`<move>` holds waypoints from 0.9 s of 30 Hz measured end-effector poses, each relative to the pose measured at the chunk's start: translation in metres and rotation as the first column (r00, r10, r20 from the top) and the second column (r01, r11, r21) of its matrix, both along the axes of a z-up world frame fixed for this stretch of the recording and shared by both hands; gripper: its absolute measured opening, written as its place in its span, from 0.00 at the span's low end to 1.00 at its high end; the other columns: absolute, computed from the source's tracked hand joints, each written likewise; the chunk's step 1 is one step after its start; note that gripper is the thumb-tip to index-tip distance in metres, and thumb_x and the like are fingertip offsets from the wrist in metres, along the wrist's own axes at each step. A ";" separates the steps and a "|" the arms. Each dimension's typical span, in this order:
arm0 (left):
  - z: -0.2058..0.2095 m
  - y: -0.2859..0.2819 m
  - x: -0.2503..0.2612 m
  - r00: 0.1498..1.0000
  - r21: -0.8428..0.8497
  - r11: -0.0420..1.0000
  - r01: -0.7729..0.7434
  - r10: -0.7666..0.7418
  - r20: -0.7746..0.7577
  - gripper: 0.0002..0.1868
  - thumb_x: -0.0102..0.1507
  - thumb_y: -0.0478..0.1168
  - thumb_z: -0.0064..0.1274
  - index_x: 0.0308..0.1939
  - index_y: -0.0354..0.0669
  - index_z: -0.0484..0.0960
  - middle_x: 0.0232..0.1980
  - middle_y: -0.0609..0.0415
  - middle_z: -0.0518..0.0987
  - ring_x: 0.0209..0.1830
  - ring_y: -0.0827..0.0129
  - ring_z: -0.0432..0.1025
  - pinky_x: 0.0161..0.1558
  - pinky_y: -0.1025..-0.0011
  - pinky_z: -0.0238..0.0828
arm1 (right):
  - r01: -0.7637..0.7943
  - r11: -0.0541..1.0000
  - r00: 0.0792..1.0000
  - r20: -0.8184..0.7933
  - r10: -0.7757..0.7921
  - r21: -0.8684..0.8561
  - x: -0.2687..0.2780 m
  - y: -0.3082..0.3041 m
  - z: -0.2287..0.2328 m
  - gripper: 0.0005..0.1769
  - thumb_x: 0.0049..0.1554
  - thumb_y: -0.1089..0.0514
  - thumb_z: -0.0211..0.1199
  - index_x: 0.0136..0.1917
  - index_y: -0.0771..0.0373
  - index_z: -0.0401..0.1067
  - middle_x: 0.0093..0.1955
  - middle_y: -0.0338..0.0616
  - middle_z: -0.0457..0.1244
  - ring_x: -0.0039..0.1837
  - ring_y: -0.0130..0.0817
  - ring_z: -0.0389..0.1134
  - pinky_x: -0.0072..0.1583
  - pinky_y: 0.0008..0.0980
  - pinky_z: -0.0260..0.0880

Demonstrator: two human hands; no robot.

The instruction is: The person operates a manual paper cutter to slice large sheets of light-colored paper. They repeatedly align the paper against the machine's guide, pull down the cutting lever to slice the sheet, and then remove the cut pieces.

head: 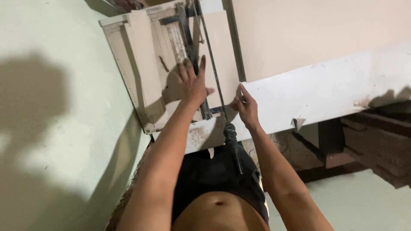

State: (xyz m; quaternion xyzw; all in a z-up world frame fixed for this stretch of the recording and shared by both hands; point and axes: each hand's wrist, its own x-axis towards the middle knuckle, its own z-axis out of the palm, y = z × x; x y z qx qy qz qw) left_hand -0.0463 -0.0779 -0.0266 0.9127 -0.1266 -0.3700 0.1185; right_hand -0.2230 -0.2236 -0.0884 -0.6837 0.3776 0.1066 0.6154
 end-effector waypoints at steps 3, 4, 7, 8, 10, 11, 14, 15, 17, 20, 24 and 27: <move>-0.033 -0.003 -0.015 0.990 0.080 0.986 0.144 -0.144 -0.009 0.64 0.58 0.49 0.70 0.83 0.50 0.35 0.81 0.28 0.31 0.81 0.31 0.29 0.73 0.29 0.38 | -0.017 1.000 0.998 -0.057 0.018 0.004 0.006 -0.005 0.005 0.31 0.68 0.65 0.51 0.82 0.55 0.51 0.55 0.63 0.66 0.54 0.54 0.74 0.57 0.47 0.79; -0.030 -0.004 -0.014 0.989 0.105 0.983 0.148 -0.147 -0.023 0.63 0.58 0.46 0.69 0.83 0.48 0.35 0.80 0.27 0.29 0.81 0.32 0.28 0.73 0.31 0.43 | -0.174 0.980 0.967 -0.202 0.152 -0.094 0.004 -0.011 0.001 0.33 0.68 0.63 0.51 0.83 0.48 0.50 0.59 0.65 0.66 0.47 0.49 0.75 0.53 0.43 0.79; -0.022 -0.007 -0.011 0.987 0.150 0.976 0.160 -0.154 -0.053 0.62 0.60 0.43 0.67 0.82 0.46 0.32 0.80 0.27 0.26 0.82 0.34 0.26 0.73 0.35 0.49 | -0.466 0.838 0.841 -0.436 0.319 -0.285 0.009 -0.012 0.039 0.30 0.68 0.51 0.49 0.82 0.46 0.53 0.58 0.66 0.67 0.49 0.53 0.74 0.53 0.50 0.76; -0.019 -0.008 -0.008 0.987 0.170 0.974 0.152 -0.142 -0.070 0.63 0.60 0.42 0.66 0.82 0.47 0.29 0.81 0.29 0.25 0.83 0.36 0.26 0.74 0.37 0.50 | -0.598 0.705 0.767 -0.528 0.365 -0.382 0.015 -0.011 0.060 0.31 0.69 0.40 0.46 0.81 0.50 0.57 0.53 0.66 0.69 0.57 0.63 0.72 0.57 0.62 0.71; -0.022 -0.011 -0.007 0.985 0.176 0.970 0.169 -0.160 -0.062 0.63 0.60 0.42 0.67 0.82 0.46 0.30 0.81 0.29 0.26 0.82 0.36 0.27 0.73 0.36 0.48 | -0.547 0.767 0.806 -0.458 0.374 -0.335 0.023 0.014 0.165 0.38 0.65 0.36 0.44 0.82 0.53 0.51 0.53 0.66 0.69 0.56 0.65 0.72 0.58 0.61 0.72; -0.023 -0.009 -0.010 0.984 0.194 0.965 0.175 -0.165 -0.066 0.63 0.59 0.43 0.68 0.83 0.46 0.32 0.81 0.29 0.27 0.82 0.35 0.27 0.73 0.36 0.46 | -0.507 0.820 0.835 -0.388 0.391 -0.266 0.019 0.033 0.220 0.45 0.61 0.32 0.42 0.84 0.55 0.46 0.53 0.67 0.70 0.56 0.66 0.73 0.60 0.61 0.73; -0.032 -0.010 -0.009 0.988 0.181 0.973 0.144 -0.130 -0.086 0.65 0.58 0.43 0.68 0.83 0.47 0.31 0.80 0.30 0.23 0.82 0.35 0.23 0.74 0.32 0.38 | -0.731 0.666 0.616 -0.566 0.548 -0.152 -0.010 0.063 0.216 0.55 0.58 0.30 0.54 0.86 0.55 0.34 0.38 0.61 0.71 0.42 0.60 0.75 0.46 0.49 0.78; -0.035 -0.009 -0.009 0.988 0.184 0.972 0.143 -0.129 -0.084 0.65 0.58 0.43 0.68 0.83 0.47 0.31 0.80 0.30 0.23 0.82 0.35 0.23 0.74 0.32 0.38 | -0.731 0.666 0.617 -0.563 0.550 -0.151 -0.024 0.070 0.163 0.55 0.58 0.30 0.54 0.86 0.55 0.34 0.38 0.61 0.71 0.42 0.60 0.75 0.46 0.49 0.78; -0.042 -0.010 -0.007 0.985 0.111 0.987 0.116 -0.100 -0.141 0.66 0.59 0.40 0.69 0.82 0.48 0.28 0.80 0.30 0.20 0.81 0.35 0.21 0.73 0.31 0.38 | -0.742 0.640 0.610 -0.600 0.518 -0.201 -0.067 0.083 0.065 0.46 0.61 0.46 0.48 0.85 0.57 0.32 0.47 0.61 0.72 0.49 0.62 0.75 0.53 0.58 0.75; -0.036 -0.009 -0.008 0.989 0.128 0.985 0.120 -0.107 -0.101 0.63 0.57 0.40 0.68 0.82 0.47 0.33 0.80 0.29 0.24 0.81 0.34 0.24 0.73 0.30 0.40 | -0.734 0.626 0.648 -0.550 0.527 -0.265 -0.086 0.080 0.007 0.46 0.61 0.57 0.49 0.85 0.57 0.30 0.47 0.61 0.72 0.49 0.60 0.76 0.52 0.54 0.76; -0.032 -0.001 -0.015 0.995 0.075 0.992 0.102 -0.100 -0.027 0.62 0.56 0.39 0.69 0.82 0.46 0.38 0.81 0.29 0.27 0.82 0.34 0.27 0.73 0.28 0.36 | -0.658 0.734 0.697 -0.505 0.509 -0.168 -0.053 0.068 0.107 0.53 0.57 0.47 0.60 0.84 0.50 0.31 0.45 0.65 0.71 0.49 0.67 0.74 0.52 0.58 0.74; -0.039 -0.002 -0.022 0.894 0.337 0.853 0.399 -0.443 0.065 0.49 0.65 0.59 0.55 0.83 0.59 0.45 0.84 0.43 0.27 0.83 0.43 0.24 0.75 0.34 0.19 | -0.477 0.879 0.802 -0.419 0.427 -0.018 -0.023 0.043 0.216 0.54 0.55 0.38 0.63 0.84 0.52 0.39 0.34 0.63 0.71 0.34 0.54 0.75 0.41 0.43 0.78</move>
